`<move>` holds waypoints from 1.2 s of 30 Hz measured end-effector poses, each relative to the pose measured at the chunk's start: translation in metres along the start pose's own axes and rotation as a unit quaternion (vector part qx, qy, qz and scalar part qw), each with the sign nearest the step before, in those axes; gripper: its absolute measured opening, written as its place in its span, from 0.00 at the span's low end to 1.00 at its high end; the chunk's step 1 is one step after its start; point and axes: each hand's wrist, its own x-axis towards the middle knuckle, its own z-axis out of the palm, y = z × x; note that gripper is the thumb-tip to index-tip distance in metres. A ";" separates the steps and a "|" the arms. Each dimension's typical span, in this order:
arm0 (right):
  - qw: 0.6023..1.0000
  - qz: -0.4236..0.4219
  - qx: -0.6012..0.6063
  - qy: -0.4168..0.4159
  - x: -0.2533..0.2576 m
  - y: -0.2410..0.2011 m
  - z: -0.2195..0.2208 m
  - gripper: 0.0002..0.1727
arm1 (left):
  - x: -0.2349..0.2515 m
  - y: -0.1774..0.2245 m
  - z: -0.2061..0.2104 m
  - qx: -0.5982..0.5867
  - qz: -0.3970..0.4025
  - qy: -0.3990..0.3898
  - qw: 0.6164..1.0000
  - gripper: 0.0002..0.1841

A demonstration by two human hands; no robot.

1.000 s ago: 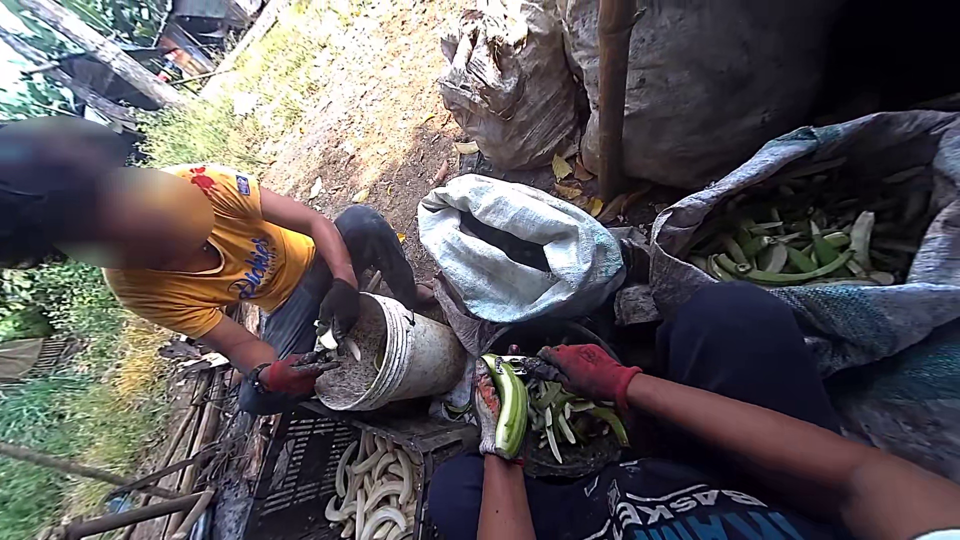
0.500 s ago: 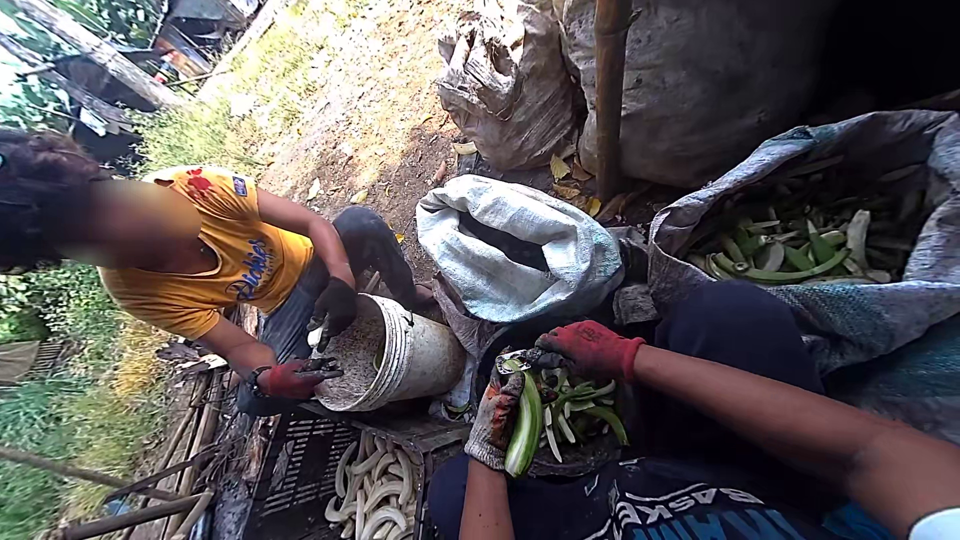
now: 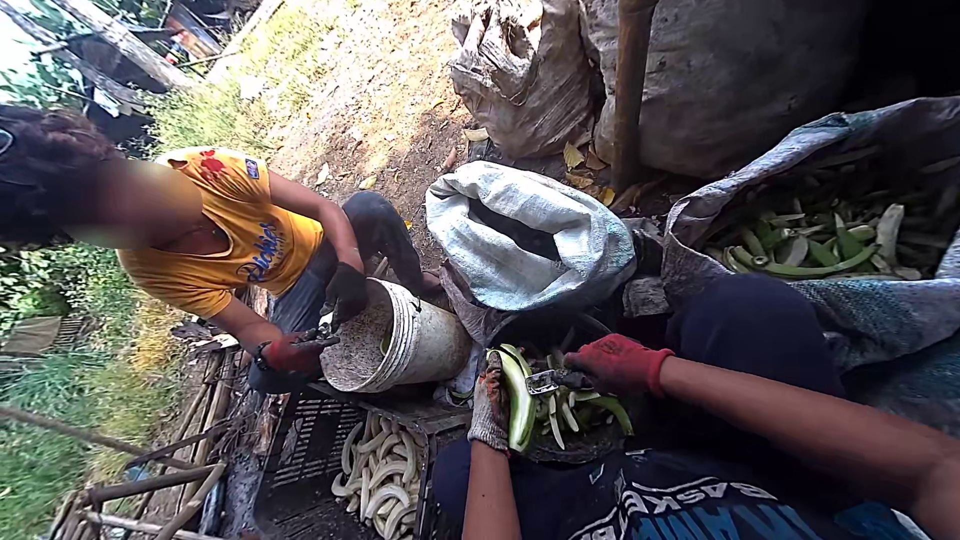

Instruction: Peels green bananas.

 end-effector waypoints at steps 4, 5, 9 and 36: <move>0.999 0.031 0.028 0.023 -0.009 -0.001 0.001 0.18 | -0.002 -0.005 0.001 -0.026 -0.033 0.012 0.999 0.26; 0.998 0.018 0.038 0.037 -0.010 -0.005 0.006 0.17 | 0.003 -0.013 -0.001 -0.060 -0.047 0.000 0.997 0.27; 0.993 -0.052 0.069 0.081 -0.010 -0.015 0.036 0.19 | 0.005 -0.016 0.012 -0.208 -0.066 0.003 0.976 0.28; 0.993 -0.012 0.013 0.120 -0.006 -0.012 0.014 0.20 | 0.003 -0.004 0.027 -0.204 -0.082 -0.061 0.974 0.34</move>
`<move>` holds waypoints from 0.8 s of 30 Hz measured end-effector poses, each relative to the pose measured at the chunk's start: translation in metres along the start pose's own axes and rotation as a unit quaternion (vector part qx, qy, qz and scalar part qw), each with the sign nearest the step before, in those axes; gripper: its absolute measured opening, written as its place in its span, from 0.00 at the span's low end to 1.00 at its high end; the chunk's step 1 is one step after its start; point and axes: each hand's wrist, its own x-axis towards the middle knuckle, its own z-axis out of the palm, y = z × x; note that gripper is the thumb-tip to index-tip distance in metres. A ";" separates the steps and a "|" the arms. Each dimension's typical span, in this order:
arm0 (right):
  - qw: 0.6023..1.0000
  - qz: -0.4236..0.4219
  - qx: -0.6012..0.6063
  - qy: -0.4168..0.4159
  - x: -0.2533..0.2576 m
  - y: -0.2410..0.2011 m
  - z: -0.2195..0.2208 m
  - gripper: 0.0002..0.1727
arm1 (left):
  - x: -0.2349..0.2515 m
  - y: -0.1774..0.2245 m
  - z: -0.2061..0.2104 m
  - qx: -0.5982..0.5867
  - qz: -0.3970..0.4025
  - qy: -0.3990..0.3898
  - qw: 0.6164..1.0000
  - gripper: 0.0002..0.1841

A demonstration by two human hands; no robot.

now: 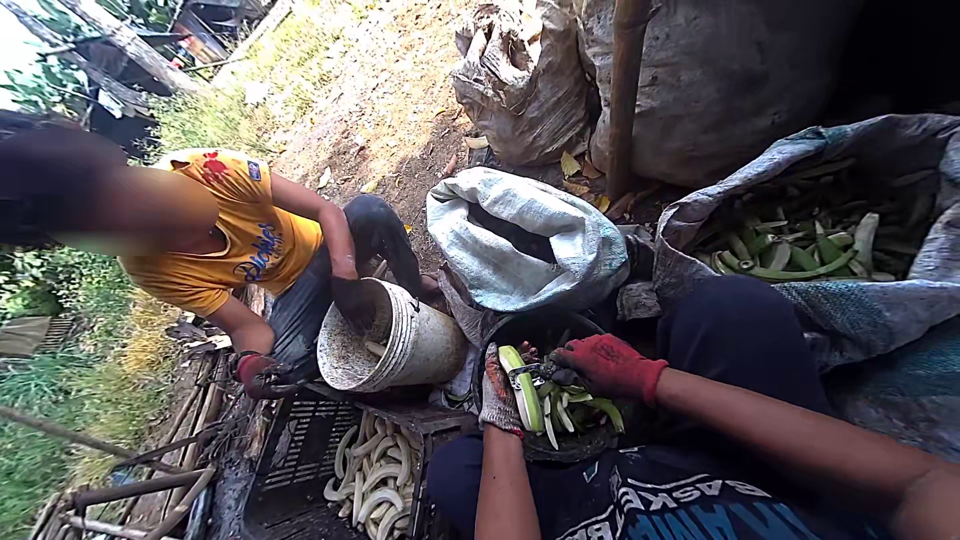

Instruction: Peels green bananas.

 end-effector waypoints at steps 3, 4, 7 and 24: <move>0.999 0.031 -0.002 -0.006 0.011 0.006 -0.007 0.20 | -0.001 -0.006 0.004 0.017 0.023 -0.004 1.000 0.29; 0.999 0.035 -0.003 -0.006 0.015 0.008 -0.008 0.20 | -0.001 -0.008 0.004 0.009 0.022 -0.021 1.000 0.29; 0.999 0.033 -0.003 -0.008 0.024 0.012 -0.015 0.20 | -0.006 -0.006 0.005 0.007 0.009 -0.081 0.997 0.32; 0.996 0.058 0.038 -0.047 0.052 0.016 -0.024 0.20 | -0.018 -0.003 -0.012 0.208 0.017 -0.094 0.973 0.27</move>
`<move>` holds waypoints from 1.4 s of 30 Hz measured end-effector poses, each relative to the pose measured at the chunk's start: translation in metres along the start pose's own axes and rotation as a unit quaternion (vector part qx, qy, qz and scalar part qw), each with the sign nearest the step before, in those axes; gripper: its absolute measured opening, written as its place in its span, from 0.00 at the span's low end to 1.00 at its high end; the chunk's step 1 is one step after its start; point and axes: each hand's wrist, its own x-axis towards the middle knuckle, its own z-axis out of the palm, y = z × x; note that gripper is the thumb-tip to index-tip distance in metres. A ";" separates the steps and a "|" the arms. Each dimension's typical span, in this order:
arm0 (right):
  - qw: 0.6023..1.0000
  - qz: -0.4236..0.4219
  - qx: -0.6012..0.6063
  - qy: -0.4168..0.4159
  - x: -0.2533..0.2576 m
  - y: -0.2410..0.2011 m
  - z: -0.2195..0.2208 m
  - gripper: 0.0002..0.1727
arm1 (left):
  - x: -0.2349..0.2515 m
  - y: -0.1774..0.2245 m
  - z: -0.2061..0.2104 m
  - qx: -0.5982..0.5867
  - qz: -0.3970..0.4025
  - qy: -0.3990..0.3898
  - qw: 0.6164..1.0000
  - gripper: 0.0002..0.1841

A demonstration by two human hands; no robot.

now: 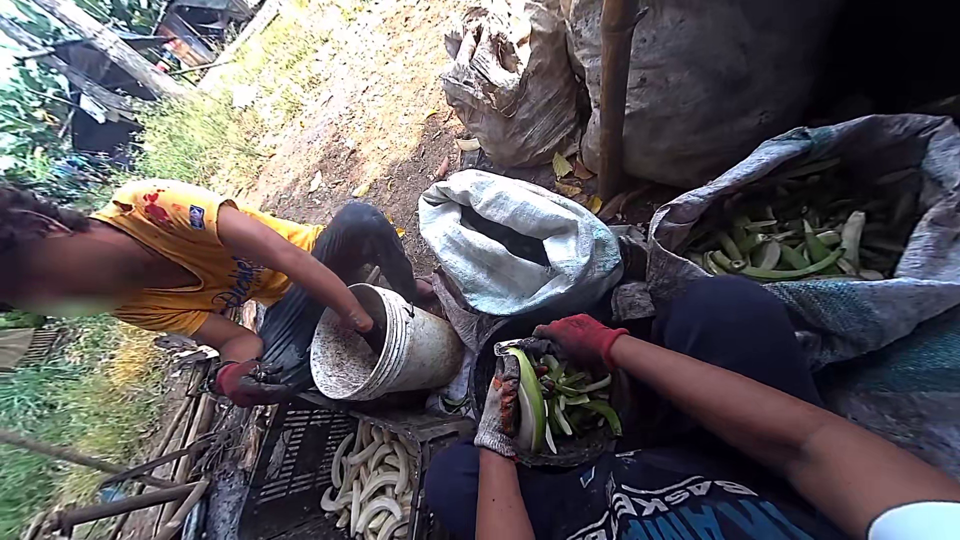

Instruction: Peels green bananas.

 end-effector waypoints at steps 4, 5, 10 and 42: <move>0.998 0.049 0.037 0.003 0.007 0.013 0.002 0.21 | 0.003 0.006 -0.008 0.226 0.004 -0.037 0.973 0.36; 0.997 0.058 0.045 0.017 0.005 0.014 0.004 0.20 | 0.006 0.002 -0.011 0.200 0.009 -0.013 0.980 0.34; 0.998 -0.009 0.036 0.055 -0.015 0.014 0.023 0.20 | 0.013 -0.004 -0.017 -0.065 -0.015 0.107 0.992 0.30; 0.986 0.125 0.103 0.026 0.002 -0.028 0.000 0.22 | 0.015 -0.002 0.004 0.086 0.126 0.118 0.981 0.25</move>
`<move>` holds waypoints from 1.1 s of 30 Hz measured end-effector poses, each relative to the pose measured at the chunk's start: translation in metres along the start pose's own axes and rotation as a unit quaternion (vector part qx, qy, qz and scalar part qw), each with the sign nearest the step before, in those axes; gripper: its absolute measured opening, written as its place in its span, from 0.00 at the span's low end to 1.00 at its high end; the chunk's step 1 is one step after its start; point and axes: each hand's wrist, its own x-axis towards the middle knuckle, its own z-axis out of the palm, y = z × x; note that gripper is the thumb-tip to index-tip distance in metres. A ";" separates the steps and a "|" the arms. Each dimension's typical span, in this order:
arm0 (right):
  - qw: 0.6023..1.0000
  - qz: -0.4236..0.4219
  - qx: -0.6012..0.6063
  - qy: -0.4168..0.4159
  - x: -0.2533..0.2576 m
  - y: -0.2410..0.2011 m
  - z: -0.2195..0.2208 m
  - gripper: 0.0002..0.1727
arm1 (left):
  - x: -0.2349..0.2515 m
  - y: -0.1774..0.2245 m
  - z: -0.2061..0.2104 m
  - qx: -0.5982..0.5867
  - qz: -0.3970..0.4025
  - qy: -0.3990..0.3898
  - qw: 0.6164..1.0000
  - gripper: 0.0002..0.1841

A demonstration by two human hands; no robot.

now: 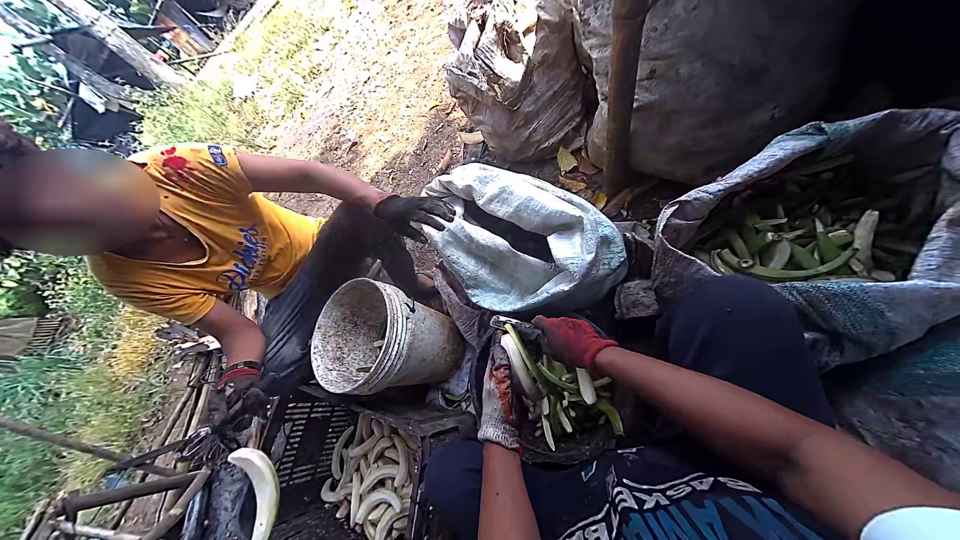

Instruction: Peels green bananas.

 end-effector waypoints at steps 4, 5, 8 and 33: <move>1.000 0.004 0.005 -0.009 0.007 0.018 -0.005 0.22 | -0.003 -0.002 -0.008 0.087 -0.007 0.012 0.996 0.25; 1.000 -0.010 -0.003 -0.006 0.005 0.019 -0.007 0.22 | -0.001 -0.005 -0.013 0.108 0.000 0.010 0.994 0.26; 0.995 -0.091 -0.040 -0.024 -0.002 0.020 -0.015 0.20 | -0.003 -0.004 -0.018 0.148 0.011 0.022 0.989 0.26; 0.918 -0.380 -0.113 0.013 -0.036 0.052 0.023 0.19 | 0.021 -0.001 -0.032 -0.523 -0.160 -0.079 0.833 0.29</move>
